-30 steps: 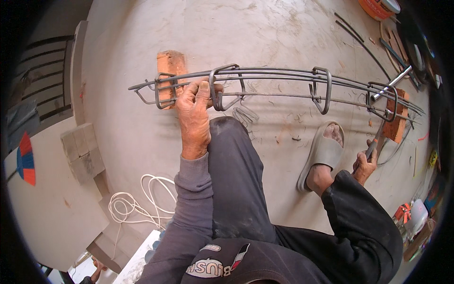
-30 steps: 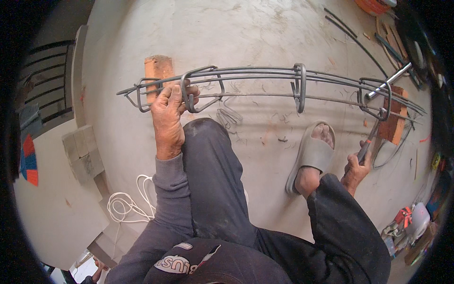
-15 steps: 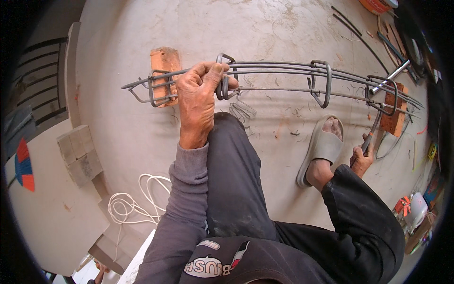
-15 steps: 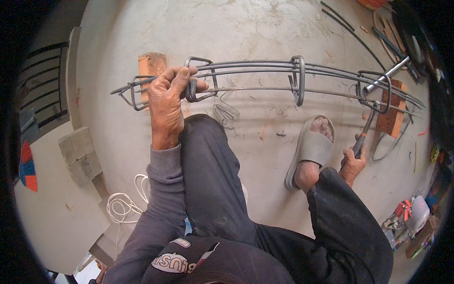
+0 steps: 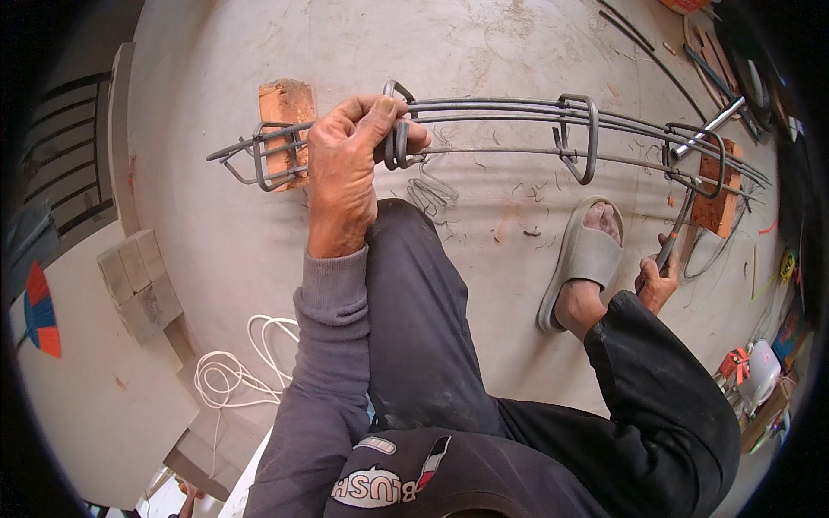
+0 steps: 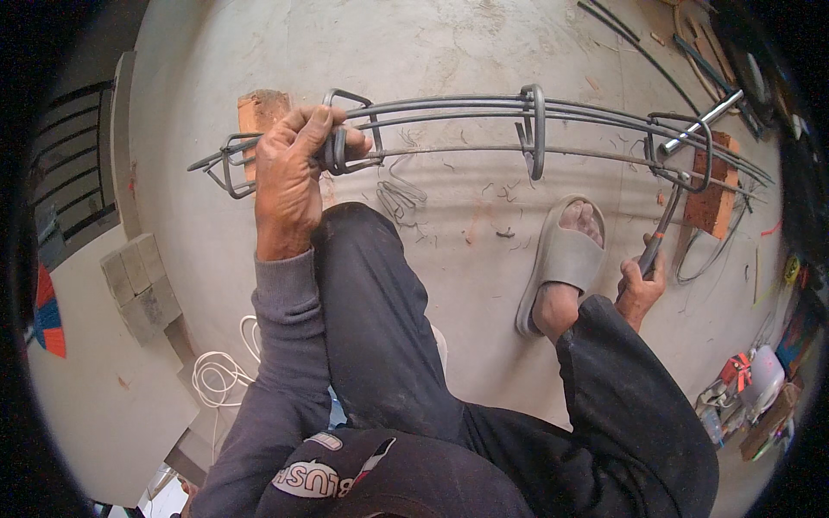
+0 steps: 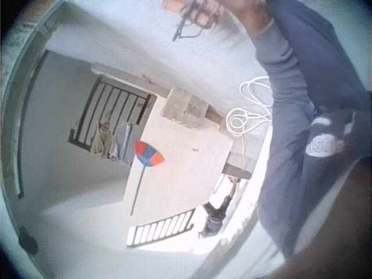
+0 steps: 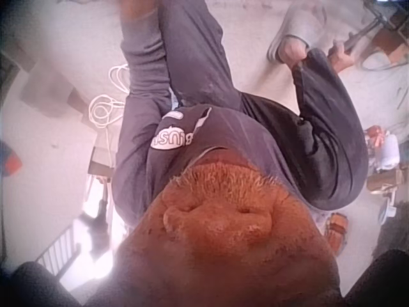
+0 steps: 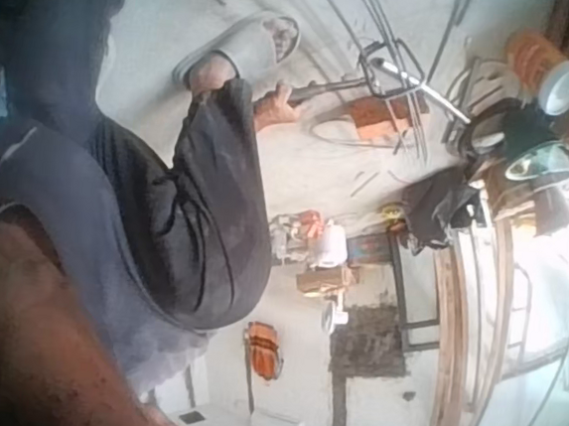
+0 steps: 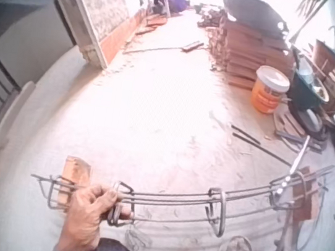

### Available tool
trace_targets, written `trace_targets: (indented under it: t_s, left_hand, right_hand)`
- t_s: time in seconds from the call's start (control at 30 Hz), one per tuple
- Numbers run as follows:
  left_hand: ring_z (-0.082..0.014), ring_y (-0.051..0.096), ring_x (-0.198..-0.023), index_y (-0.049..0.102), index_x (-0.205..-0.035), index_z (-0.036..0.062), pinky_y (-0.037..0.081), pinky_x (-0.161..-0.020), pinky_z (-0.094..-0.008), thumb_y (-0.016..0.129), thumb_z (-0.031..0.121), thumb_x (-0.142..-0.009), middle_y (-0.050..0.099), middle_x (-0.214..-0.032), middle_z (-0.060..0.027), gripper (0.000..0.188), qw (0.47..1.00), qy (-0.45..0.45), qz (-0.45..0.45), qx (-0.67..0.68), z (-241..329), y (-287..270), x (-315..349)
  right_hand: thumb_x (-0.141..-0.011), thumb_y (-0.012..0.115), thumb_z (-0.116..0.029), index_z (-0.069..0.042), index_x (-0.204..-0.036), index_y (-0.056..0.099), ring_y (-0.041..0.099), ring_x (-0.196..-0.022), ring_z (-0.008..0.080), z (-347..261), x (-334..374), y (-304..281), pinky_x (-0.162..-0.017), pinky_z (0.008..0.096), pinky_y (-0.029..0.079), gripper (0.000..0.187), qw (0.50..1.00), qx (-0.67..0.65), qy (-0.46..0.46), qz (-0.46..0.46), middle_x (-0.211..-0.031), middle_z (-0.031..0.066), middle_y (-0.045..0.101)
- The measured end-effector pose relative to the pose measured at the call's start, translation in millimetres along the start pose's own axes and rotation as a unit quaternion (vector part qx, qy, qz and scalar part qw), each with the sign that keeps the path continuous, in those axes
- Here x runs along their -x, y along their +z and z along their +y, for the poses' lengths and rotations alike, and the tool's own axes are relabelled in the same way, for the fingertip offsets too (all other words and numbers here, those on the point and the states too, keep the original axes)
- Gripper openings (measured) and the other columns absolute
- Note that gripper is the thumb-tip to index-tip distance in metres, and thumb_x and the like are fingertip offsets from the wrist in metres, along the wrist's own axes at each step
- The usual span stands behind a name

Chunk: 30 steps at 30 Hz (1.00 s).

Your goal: The person sits on the floor and uses pliers to bend and secure metal rods into a frame structure. They repeatedly adjust the position of the rods and use the pliers to twist and tighten connections between the metal pieces.

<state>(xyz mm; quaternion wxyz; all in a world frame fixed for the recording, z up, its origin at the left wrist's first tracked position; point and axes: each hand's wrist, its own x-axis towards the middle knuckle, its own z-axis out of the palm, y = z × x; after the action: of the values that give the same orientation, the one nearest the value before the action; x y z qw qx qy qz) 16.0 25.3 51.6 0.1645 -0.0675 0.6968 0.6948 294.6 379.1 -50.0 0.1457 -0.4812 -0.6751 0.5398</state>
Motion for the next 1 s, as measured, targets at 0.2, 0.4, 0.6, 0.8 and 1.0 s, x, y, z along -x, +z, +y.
trace_targets:
  t_s: [0.2,0.4,0.6,0.8,1.0]
  left_hand:
    - [-0.0224,0.074,-0.071,0.065,-0.100,-0.0018,0.062,-0.070,-0.0323,0.063,0.022,-0.099,0.072,-0.080,-0.0158,0.024,1.000,0.019,0.008,0.017,-2,-6,4]
    - [-0.0194,0.072,-0.063,0.065,-0.099,-0.0040,0.060,-0.060,-0.0298,0.065,0.022,-0.099,0.071,-0.076,-0.0150,0.026,0.998,0.000,0.000,0.063,-2,-1,3]
    - [-0.0202,0.071,-0.061,0.063,-0.099,-0.0046,0.060,-0.057,-0.0288,0.064,0.022,-0.099,0.070,-0.078,-0.0158,0.026,0.998,0.009,0.001,0.069,-5,-2,2]
    - [-0.0227,0.073,-0.065,0.061,-0.102,-0.0035,0.063,-0.063,-0.0318,0.062,0.020,-0.099,0.070,-0.082,-0.0173,0.024,0.998,-0.011,-0.021,0.057,-2,-3,0]
    - [-0.0236,0.073,-0.066,0.061,-0.102,-0.0037,0.064,-0.063,-0.0325,0.063,0.020,-0.099,0.070,-0.082,-0.0177,0.024,0.999,0.000,-0.027,0.041,0,-4,1]
  right_hand:
    - [-0.069,0.062,-0.003,0.002,-0.130,0.057,0.046,-0.055,0.0067,16,8,-26,-0.051,0.0216,0.037,0.061,0.996,0.067,-0.054,-0.028,-0.074,-0.0020,0.051]
    - [-0.075,0.073,-0.008,0.001,-0.125,0.059,0.056,-0.067,0.0131,17,15,-79,-0.059,0.0274,0.044,0.052,0.909,0.309,-0.234,-0.151,-0.091,0.0098,0.066]
    - [-0.062,0.076,-0.007,-0.004,-0.126,0.060,0.060,-0.069,0.0261,-84,6,38,-0.062,0.0358,0.050,0.066,0.780,0.290,-0.396,-0.387,-0.092,0.0112,0.065]
    - [-0.061,0.074,-0.006,-0.007,-0.126,0.056,0.065,-0.076,0.0355,-83,27,120,-0.065,0.0424,0.054,0.067,0.751,0.251,-0.415,-0.448,-0.092,0.0134,0.062]
    - [-0.064,0.073,-0.008,-0.006,-0.123,0.053,0.065,-0.074,0.0377,-78,23,144,-0.062,0.0468,0.052,0.062,0.717,0.393,-0.395,-0.419,-0.092,0.0154,0.061]
